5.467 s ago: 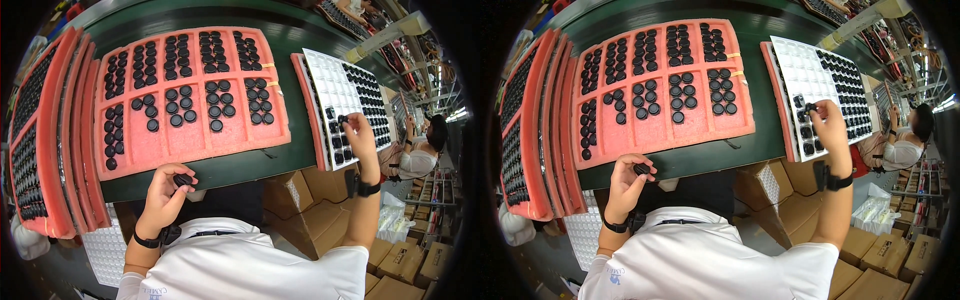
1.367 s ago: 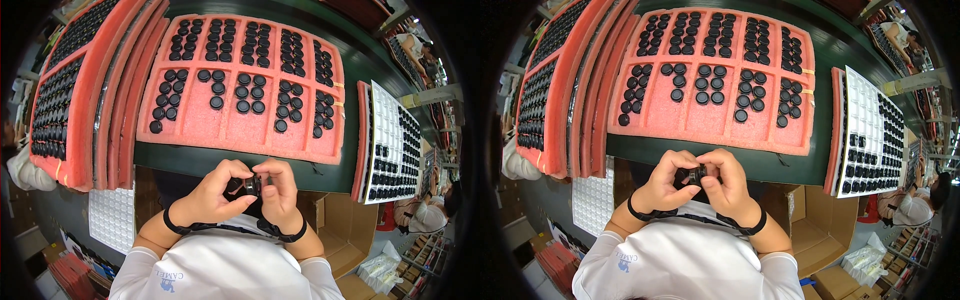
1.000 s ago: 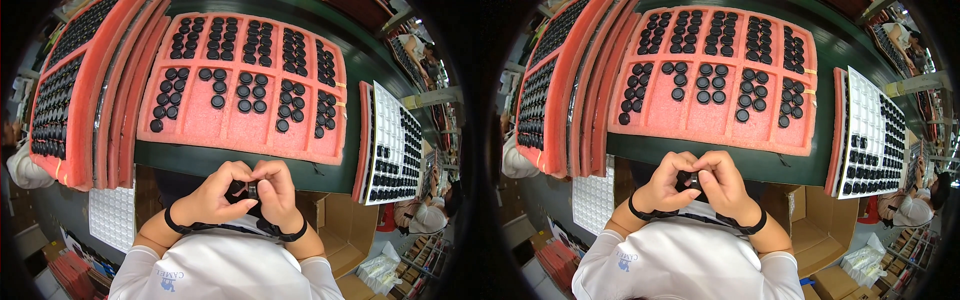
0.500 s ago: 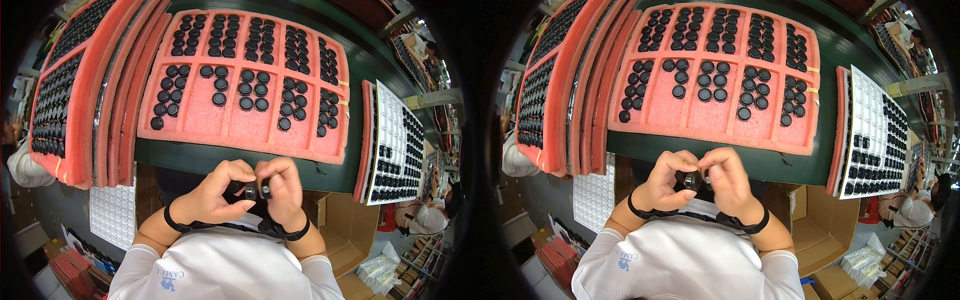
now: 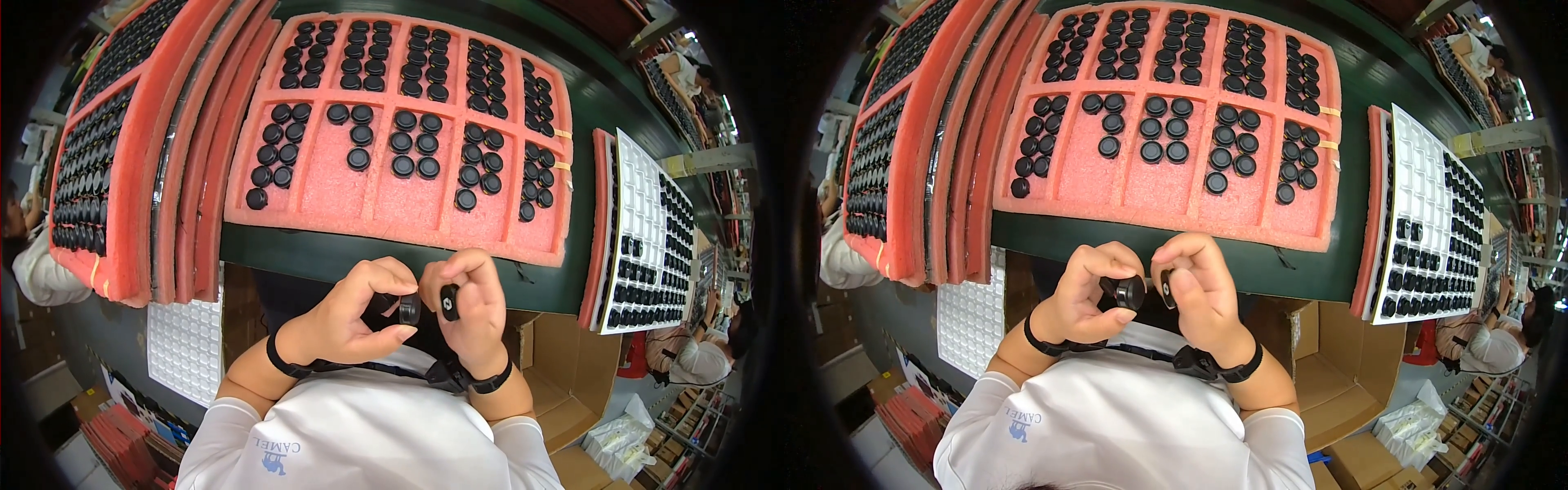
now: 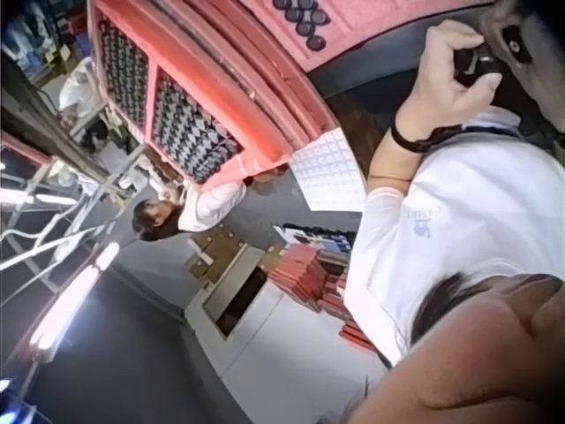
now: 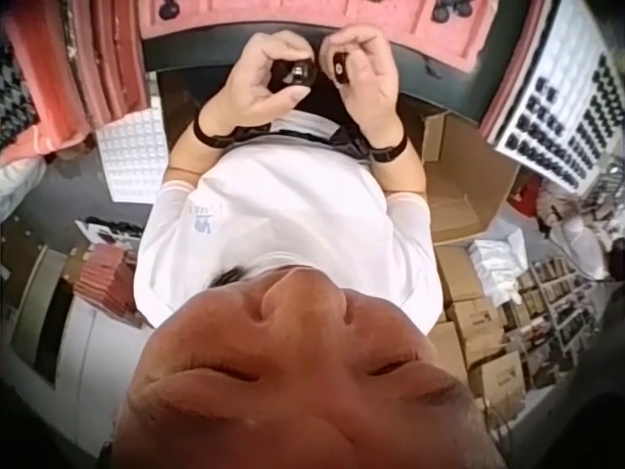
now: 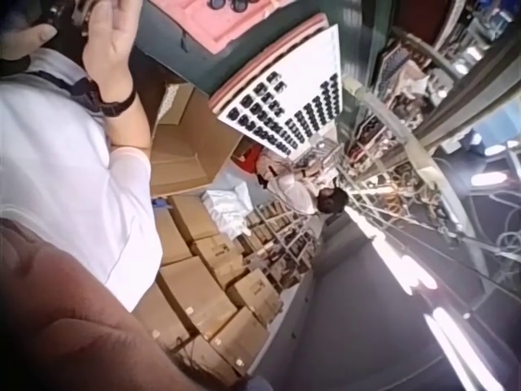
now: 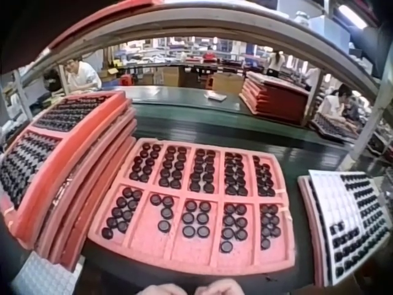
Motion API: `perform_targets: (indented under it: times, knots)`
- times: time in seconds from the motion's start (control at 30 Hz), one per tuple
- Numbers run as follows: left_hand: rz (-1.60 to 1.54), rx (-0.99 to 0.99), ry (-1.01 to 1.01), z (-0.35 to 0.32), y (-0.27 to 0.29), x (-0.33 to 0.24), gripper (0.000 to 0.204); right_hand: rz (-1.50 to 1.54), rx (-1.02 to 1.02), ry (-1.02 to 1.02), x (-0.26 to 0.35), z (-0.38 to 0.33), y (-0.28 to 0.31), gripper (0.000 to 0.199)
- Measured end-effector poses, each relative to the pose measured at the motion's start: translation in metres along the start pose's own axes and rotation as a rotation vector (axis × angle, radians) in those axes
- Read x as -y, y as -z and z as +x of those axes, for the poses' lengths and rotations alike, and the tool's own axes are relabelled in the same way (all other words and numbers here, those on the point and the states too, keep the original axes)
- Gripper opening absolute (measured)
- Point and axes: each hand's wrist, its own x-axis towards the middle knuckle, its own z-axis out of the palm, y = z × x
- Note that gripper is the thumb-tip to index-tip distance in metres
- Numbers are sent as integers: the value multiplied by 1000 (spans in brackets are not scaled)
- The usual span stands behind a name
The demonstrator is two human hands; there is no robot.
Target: The person picks up a black component and a small circular piece from a pink tray, fits them together by hand, and places the assembled unit into a white grid tray.
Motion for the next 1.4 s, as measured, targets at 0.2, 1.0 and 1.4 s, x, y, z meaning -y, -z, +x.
perform_targets:
  times: [0.2, 1.0, 1.4]
  knots:
    - [30, -34, 18, 0, 3, -6, 41, -354, 103, 54, 5, -2, 3, 35]
    - [80, -51, 313, 6, 2, -2, 33, -1416, -158, 150, 112, -21, 57, 24]
    - [-72, -133, 493, 2, 5, 1, 28, -1865, -847, -151, 276, -93, 258, 20]
